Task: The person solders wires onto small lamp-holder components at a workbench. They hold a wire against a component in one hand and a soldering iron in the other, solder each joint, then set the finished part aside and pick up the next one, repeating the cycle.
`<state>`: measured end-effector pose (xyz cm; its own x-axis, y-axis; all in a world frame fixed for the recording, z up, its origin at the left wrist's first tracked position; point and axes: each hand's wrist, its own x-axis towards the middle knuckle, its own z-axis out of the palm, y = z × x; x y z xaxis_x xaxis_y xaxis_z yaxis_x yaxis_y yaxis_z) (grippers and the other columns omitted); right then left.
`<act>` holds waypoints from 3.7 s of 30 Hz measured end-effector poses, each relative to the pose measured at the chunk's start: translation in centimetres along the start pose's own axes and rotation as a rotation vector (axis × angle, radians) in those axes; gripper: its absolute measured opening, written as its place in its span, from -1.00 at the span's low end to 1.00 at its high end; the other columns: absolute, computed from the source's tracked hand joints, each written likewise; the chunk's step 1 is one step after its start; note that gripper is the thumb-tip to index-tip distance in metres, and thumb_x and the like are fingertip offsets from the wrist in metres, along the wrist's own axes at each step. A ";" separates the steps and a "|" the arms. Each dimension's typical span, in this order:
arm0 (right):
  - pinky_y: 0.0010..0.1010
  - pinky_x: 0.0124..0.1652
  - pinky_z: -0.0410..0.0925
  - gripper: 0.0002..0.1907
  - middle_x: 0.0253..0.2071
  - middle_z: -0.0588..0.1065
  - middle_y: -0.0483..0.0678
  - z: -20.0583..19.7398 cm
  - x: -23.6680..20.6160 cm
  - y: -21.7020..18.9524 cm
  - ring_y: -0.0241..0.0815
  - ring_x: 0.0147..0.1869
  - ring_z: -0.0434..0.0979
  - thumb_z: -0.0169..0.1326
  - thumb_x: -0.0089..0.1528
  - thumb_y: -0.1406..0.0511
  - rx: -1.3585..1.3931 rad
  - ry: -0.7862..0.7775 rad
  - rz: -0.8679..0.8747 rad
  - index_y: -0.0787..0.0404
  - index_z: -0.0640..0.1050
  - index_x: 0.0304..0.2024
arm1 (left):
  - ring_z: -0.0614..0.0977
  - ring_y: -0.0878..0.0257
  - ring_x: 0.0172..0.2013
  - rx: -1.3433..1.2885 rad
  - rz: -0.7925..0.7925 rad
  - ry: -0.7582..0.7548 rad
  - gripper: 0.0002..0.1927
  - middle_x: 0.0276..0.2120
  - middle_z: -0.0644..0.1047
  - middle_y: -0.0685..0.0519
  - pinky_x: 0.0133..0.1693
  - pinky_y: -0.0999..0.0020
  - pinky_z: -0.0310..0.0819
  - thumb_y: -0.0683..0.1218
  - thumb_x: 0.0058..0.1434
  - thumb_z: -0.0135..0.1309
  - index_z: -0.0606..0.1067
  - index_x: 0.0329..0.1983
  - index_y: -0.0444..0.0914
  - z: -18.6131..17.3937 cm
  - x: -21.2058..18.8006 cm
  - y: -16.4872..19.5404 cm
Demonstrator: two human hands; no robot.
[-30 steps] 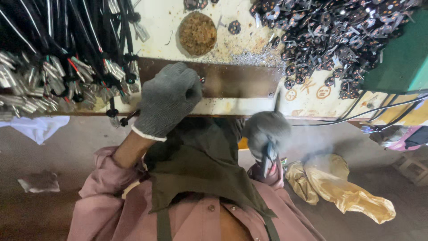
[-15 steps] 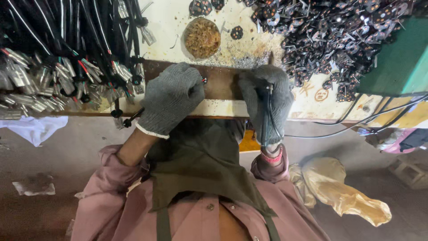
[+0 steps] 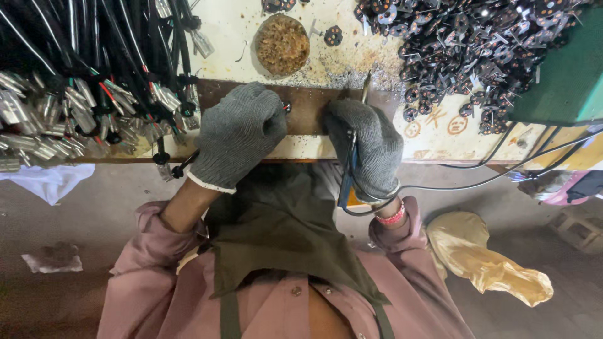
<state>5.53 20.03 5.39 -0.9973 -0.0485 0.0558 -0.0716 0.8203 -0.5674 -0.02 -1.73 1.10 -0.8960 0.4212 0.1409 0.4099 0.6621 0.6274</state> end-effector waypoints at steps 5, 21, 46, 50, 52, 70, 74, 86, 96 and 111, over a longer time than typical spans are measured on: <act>-0.12 0.08 0.51 -0.59 0.01 0.58 0.28 0.6 0.4 -2.4 0.27 0.07 0.65 0.17 0.07 0.35 -0.368 -0.093 -0.242 0.16 0.47 0.00 | 0.57 0.03 -0.34 -0.045 -0.018 -0.012 -0.84 -0.39 0.44 -0.01 -0.34 0.13 0.47 -0.13 0.22 0.17 0.41 -0.41 -0.15 -0.1 0.2 0.0; -0.47 -0.38 0.34 -0.84 -0.36 0.51 -0.04 4.2 -4.5 2.5 -0.21 -0.39 0.49 0.15 0.42 0.29 0.709 0.292 0.317 0.25 0.53 -0.03 | 0.57 0.01 -0.33 -0.077 0.001 -0.005 -0.84 -0.40 0.44 0.00 -0.33 0.11 0.48 -0.16 0.20 0.19 0.41 -0.40 -0.15 0.5 0.3 1.0; -0.33 0.03 0.56 -0.53 0.09 0.59 0.14 3.3 -1.4 1.6 -0.03 0.14 0.68 0.46 0.23 0.36 0.290 0.268 0.003 0.22 0.45 0.05 | 0.60 -0.01 -0.31 -0.127 0.009 -0.073 -0.85 -0.36 0.48 -0.03 -0.34 0.09 0.51 -0.12 0.23 0.20 0.45 -0.37 -0.17 0.7 0.4 0.5; -0.34 0.05 0.57 -0.55 0.06 0.62 0.14 3.5 0.0 1.4 -0.06 0.14 0.70 0.47 0.22 0.40 0.154 0.247 -0.024 0.20 0.51 0.05 | 0.60 0.00 -0.30 -0.088 0.005 -0.047 -0.87 -0.36 0.47 -0.02 -0.34 0.09 0.50 -0.11 0.24 0.18 0.45 -0.36 -0.16 0.8 0.5 0.5; -0.31 0.01 0.55 -0.53 0.03 0.60 0.17 3.1 -0.3 1.3 -0.03 0.08 0.67 0.44 0.19 0.34 0.173 0.275 -0.040 0.24 0.49 0.05 | 0.59 0.00 -0.30 -0.081 -0.010 -0.087 -0.87 -0.36 0.47 -0.02 -0.35 0.09 0.50 -0.10 0.25 0.17 0.45 -0.37 -0.15 0.8 0.4 0.6; -0.26 -0.22 0.49 -0.71 -0.13 0.59 0.18 3.8 -2.7 2.8 0.06 -0.19 0.67 0.15 0.29 0.40 0.205 -0.032 -0.132 0.24 0.58 0.08 | 0.59 -0.06 -0.15 -0.114 -0.031 -0.212 -0.79 -0.24 0.47 -0.04 -0.26 0.04 0.49 -0.09 0.16 0.23 0.45 -0.21 -0.18 -0.4 1.0 2.0; -0.37 -0.29 0.47 -0.84 -0.29 0.62 0.07 4.0 -3.5 3.0 -0.10 -0.34 0.68 0.01 0.41 0.38 0.380 0.083 -0.009 0.06 0.58 -0.21 | 0.55 -0.11 -0.13 0.003 -0.064 -0.010 -0.58 -0.15 0.47 -0.11 -0.13 -0.01 0.43 -0.08 0.16 0.23 0.47 0.08 -0.26 -2.1 -2.2 2.0; -0.42 -0.26 0.31 -0.69 -0.30 0.42 -0.06 6.7 -5.3 4.6 -0.26 -0.27 0.41 -0.02 0.51 0.10 0.492 0.611 0.388 0.24 0.40 -0.05 | 0.57 0.16 -0.20 0.344 0.232 0.058 -0.78 -0.21 0.51 0.07 -0.18 0.16 0.41 -0.04 0.41 0.06 0.50 0.06 -0.17 -6.3 4.0 9.1; -0.44 -0.35 0.30 -0.76 -0.35 0.43 -0.05 5.5 -4.7 3.0 -0.26 -0.38 0.45 -0.02 0.52 0.15 0.558 0.512 0.339 0.19 0.38 -0.10 | 0.57 -0.02 -0.12 0.639 -0.442 -0.080 -0.70 -0.07 0.53 -0.14 -0.26 0.09 0.50 -0.05 0.57 -0.05 0.44 0.25 -0.29 -9.8 4.6 -0.8; -0.30 0.03 0.40 -0.59 0.19 0.51 0.19 6.4 -0.5 -3.2 -0.11 0.08 0.55 0.08 0.38 0.02 1.114 0.783 0.033 0.04 0.33 0.14 | 0.64 0.06 -0.10 -0.941 -0.549 0.716 -0.70 -0.06 0.60 -0.10 -0.10 0.23 0.53 -0.03 0.49 -0.01 0.51 0.16 -0.27 -8.6 2.2 3.7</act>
<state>6.17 13.82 1.94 -0.7539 0.6010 0.2654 -0.3967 -0.0944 -0.9131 -1.95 -3.68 10.28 -0.9186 -0.3789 -0.1122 -0.0512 -0.1676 0.9845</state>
